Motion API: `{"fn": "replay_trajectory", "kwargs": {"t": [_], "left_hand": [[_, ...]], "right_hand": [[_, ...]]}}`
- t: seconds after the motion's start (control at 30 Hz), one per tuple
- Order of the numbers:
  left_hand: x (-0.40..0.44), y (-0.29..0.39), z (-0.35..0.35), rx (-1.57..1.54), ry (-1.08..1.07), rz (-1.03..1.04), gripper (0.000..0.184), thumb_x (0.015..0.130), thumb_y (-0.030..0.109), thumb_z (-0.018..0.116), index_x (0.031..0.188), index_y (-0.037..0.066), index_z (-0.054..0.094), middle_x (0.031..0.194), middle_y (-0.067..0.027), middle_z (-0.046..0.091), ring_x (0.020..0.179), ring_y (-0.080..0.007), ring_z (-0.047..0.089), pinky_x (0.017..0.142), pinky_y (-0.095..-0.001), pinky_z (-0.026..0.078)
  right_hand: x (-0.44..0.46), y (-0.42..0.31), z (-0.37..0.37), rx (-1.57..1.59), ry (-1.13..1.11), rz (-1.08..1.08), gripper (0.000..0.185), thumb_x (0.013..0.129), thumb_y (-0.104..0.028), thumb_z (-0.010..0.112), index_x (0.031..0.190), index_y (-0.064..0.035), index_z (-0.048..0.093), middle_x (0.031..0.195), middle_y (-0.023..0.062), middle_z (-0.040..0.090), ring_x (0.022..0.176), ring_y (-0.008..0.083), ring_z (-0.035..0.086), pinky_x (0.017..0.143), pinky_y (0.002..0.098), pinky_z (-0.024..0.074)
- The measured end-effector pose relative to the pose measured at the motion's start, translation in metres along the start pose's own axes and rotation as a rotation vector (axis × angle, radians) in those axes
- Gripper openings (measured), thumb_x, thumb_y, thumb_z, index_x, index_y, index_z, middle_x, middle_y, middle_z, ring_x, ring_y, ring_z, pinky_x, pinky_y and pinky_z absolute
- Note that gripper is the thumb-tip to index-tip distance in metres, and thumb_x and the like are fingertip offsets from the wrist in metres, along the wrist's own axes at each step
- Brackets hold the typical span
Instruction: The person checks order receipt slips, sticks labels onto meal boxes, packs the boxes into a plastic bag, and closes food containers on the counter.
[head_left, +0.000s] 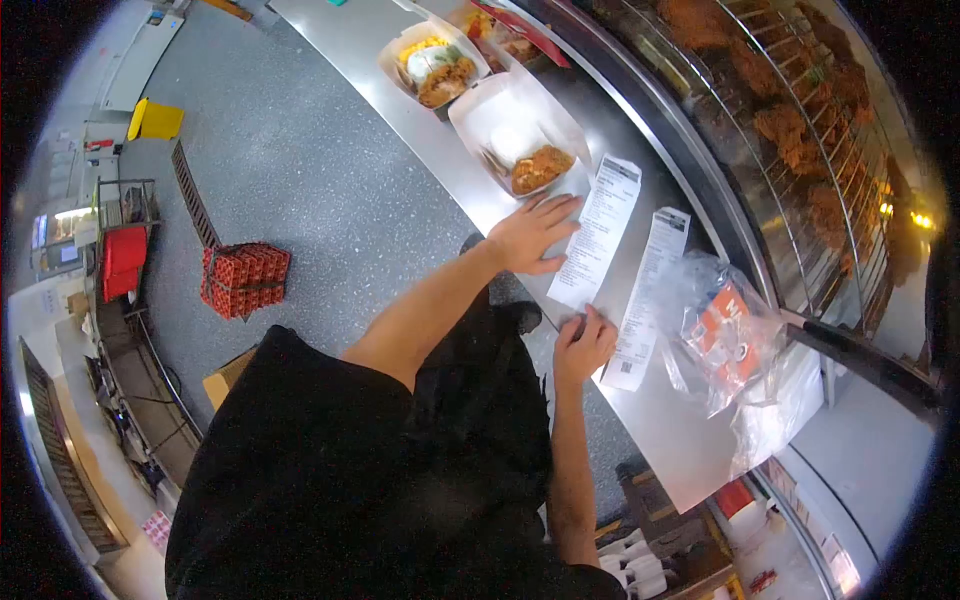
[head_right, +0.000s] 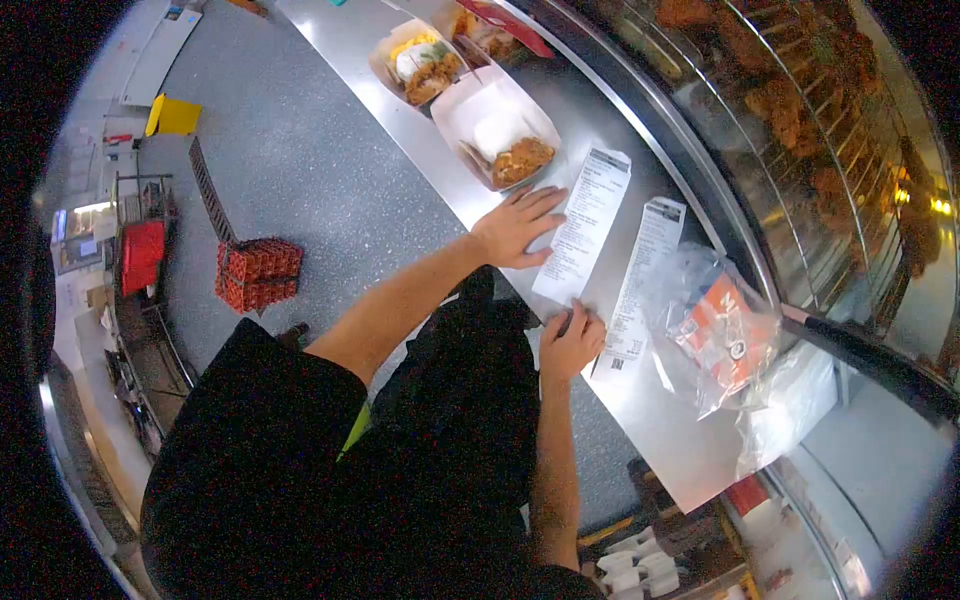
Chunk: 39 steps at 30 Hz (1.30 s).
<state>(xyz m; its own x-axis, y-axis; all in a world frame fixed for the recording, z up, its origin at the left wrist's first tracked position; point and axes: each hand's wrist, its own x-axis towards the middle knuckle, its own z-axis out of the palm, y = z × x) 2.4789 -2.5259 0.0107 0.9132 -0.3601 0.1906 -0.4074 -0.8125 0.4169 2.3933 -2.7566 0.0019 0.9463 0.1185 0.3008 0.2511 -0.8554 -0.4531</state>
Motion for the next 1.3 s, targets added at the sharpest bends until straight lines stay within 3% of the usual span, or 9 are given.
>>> {"fn": "replay_trajectory", "kwargs": {"t": [1.3], "left_hand": [[0.004, 0.001, 0.007, 0.033, 0.019, 0.016, 0.055, 0.083, 0.038, 0.063, 0.129, 0.009, 0.050, 0.148, -0.0185, 0.037, 0.136, -0.0357, 0.037, 0.110, -0.0536, 0.030]], "right_hand": [[-0.001, 0.005, 0.002, 0.005, -0.009, 0.039, 0.028, 0.081, -0.018, 0.065, 0.109, -0.0133, 0.064, 0.101, 0.0107, 0.054, 0.096, 0.0306, 0.054, 0.081, 0.0446, 0.0419]]}}
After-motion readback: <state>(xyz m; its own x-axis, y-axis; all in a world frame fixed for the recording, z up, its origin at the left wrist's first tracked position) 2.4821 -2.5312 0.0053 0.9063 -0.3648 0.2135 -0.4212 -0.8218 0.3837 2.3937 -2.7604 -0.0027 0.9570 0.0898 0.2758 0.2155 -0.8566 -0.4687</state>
